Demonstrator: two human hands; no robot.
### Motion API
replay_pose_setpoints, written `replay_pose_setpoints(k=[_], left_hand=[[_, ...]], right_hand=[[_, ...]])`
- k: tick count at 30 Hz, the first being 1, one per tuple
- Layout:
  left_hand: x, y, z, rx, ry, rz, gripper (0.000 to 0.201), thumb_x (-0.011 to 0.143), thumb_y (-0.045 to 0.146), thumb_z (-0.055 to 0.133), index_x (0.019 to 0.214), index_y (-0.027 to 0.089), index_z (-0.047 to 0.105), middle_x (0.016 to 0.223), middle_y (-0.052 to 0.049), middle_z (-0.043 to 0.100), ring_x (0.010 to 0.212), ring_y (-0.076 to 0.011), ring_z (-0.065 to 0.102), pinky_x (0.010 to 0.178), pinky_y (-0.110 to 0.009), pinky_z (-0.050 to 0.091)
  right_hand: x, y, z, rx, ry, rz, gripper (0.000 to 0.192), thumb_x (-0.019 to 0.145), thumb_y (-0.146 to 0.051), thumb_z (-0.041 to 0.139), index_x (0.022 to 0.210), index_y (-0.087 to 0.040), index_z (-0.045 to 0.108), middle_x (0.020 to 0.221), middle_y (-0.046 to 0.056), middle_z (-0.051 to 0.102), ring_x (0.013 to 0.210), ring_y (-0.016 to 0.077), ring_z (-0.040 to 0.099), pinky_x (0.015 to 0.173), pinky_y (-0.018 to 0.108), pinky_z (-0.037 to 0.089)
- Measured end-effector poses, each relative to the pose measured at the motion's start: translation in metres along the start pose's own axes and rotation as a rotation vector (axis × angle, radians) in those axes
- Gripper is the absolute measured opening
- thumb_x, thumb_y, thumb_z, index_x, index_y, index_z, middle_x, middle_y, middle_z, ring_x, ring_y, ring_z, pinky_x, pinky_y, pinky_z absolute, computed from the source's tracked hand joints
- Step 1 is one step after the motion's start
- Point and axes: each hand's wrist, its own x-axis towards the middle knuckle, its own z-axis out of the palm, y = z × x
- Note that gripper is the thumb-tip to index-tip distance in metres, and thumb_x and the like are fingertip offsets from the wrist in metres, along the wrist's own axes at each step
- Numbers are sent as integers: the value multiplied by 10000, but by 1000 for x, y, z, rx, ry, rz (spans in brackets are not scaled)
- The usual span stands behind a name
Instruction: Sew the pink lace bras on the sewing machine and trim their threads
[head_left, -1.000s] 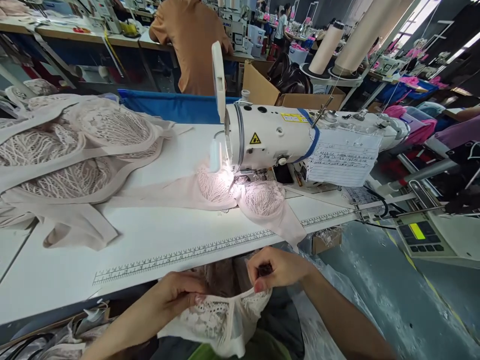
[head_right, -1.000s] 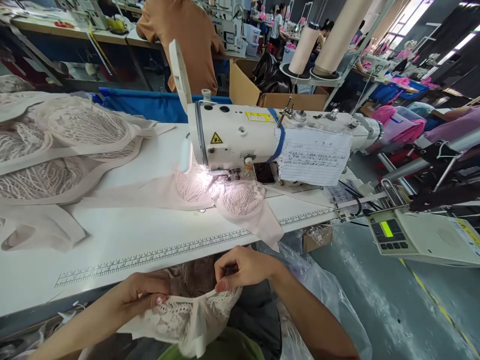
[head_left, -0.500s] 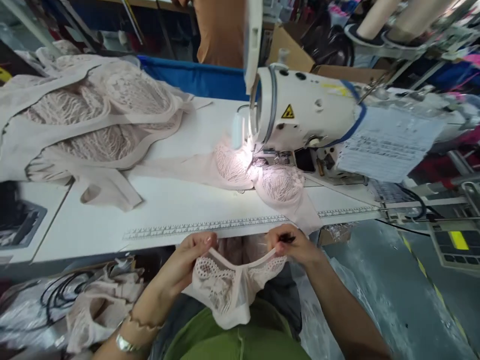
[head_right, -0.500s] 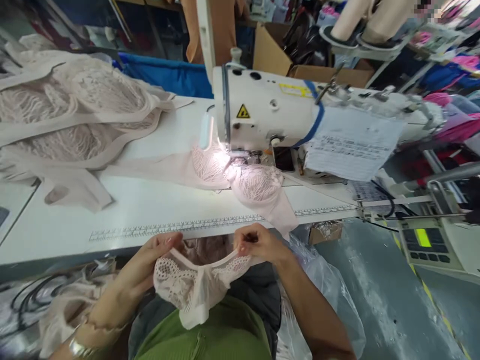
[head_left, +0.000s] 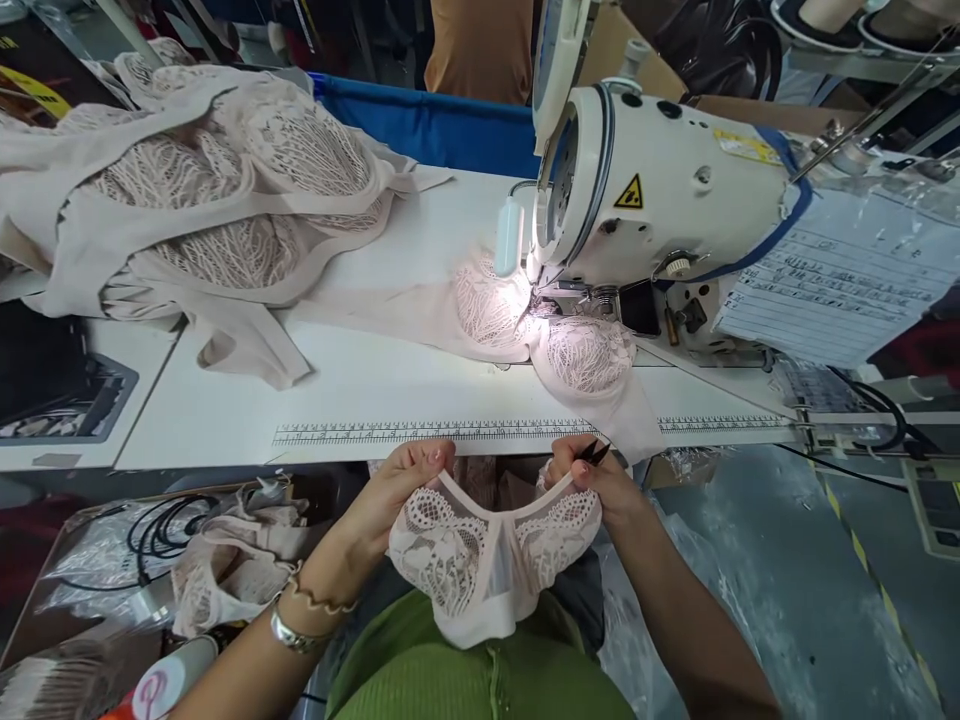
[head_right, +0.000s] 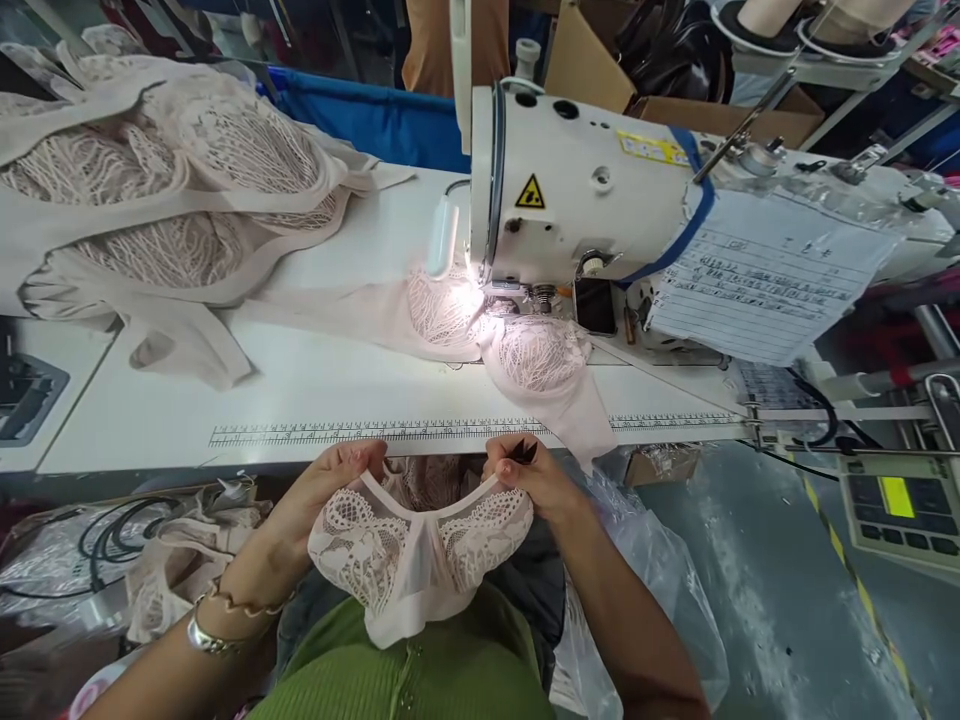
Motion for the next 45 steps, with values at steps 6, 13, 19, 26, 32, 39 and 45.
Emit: replay_pose_setpoints(k=[6,13,19,26,32,39,45], left_hand=[[0,-1,3,31,5,18,647,726,503,850,556,194,308,446,91,306,392,-30,228,386,-152,223],[-1,2,-3,143,39,5,626,732,550,829,561,196,343,465,97,272,406,-36,191,390,-165,208],[-1,5,-8,242,4,22,616,752,608,790,570,200,366,465,92,268,406,-46,181,396,-187,175],[1,11,-10,347,36,88,592,771,593,786,562,187,410,488,76,306,429,-56,214,420,-212,169],[1,11,-11,403,23,87,594,773,622,770,557,184,433,492,67,321,437,-64,226,431,-223,167],[2,10,-14,394,-21,94,589,810,602,748,569,185,409,508,71,307,438,-61,236,421,-209,175],[2,8,-16,352,-54,95,563,844,550,740,579,182,407,510,76,318,430,-56,240,416,-202,198]], right_hand=[[-2,-1,-1,-20,18,-22,582,707,-587,836,538,-207,429,436,-89,372,400,67,275,433,236,201],[-5,-4,-4,-105,34,-4,570,738,-616,803,536,-209,458,439,-79,382,403,70,252,422,234,209],[-5,-9,0,-61,40,43,580,720,-616,817,545,-220,431,447,-79,361,414,71,228,414,236,190],[-5,-14,2,36,19,149,565,750,-562,822,571,-211,416,478,-81,338,423,62,222,406,230,145],[-8,-10,-2,-60,39,112,580,742,-602,811,580,-208,419,486,-86,341,415,59,234,405,221,157],[-9,-13,-1,-101,32,112,586,739,-610,805,570,-209,412,477,-86,351,417,55,238,403,218,169],[-11,-15,-2,-107,33,115,596,735,-612,808,554,-211,405,465,-86,344,411,48,214,390,221,156]])
